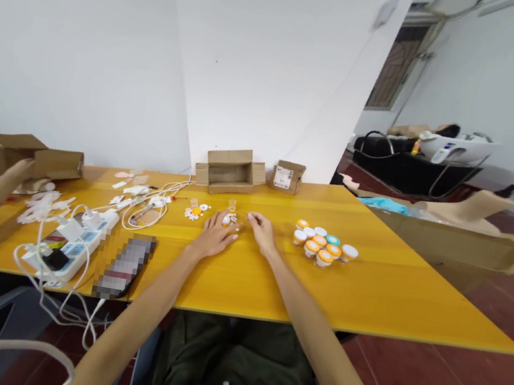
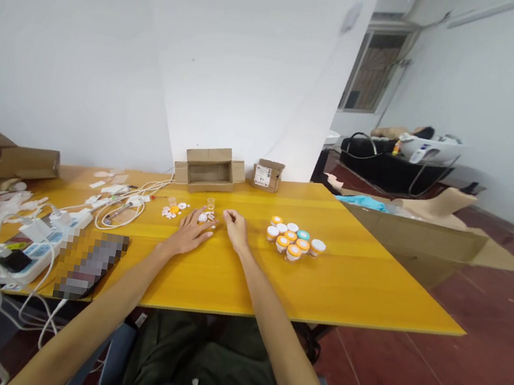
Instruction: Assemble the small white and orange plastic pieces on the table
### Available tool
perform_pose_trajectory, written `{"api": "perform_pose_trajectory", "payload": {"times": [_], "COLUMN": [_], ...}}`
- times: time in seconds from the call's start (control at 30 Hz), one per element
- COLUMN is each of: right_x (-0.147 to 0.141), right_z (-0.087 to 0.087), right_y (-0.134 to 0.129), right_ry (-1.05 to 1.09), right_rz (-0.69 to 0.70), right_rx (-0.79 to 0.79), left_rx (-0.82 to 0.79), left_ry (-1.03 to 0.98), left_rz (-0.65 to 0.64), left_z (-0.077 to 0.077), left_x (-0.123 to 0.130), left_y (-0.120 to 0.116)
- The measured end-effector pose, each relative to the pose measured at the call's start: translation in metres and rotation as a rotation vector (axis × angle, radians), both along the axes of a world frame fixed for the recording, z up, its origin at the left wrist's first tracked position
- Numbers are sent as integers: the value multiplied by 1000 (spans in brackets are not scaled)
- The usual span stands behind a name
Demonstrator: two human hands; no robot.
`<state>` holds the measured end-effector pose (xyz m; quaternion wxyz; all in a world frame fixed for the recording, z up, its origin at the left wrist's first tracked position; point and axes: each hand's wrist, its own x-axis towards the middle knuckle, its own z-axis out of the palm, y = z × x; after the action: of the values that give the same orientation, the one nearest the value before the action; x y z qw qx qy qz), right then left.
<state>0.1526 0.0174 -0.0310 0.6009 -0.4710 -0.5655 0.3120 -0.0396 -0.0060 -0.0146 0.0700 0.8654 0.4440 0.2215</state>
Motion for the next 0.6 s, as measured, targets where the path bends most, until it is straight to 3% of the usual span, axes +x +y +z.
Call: {"api": "perform_pose_trajectory", "payload": {"times": [0.27,0.6], "right_x": [-1,-1], "right_z": [1,-1], "right_y": [1,5], "right_ry": [25,7], "right_rz": [-12,-35], "right_rx": [-6,-7], "left_rx": [-74,-38], "left_ry": [37,3], "left_rz": [36,80], "left_z": [-1,-1], "left_x": [14,28], "left_y": [16,38]}}
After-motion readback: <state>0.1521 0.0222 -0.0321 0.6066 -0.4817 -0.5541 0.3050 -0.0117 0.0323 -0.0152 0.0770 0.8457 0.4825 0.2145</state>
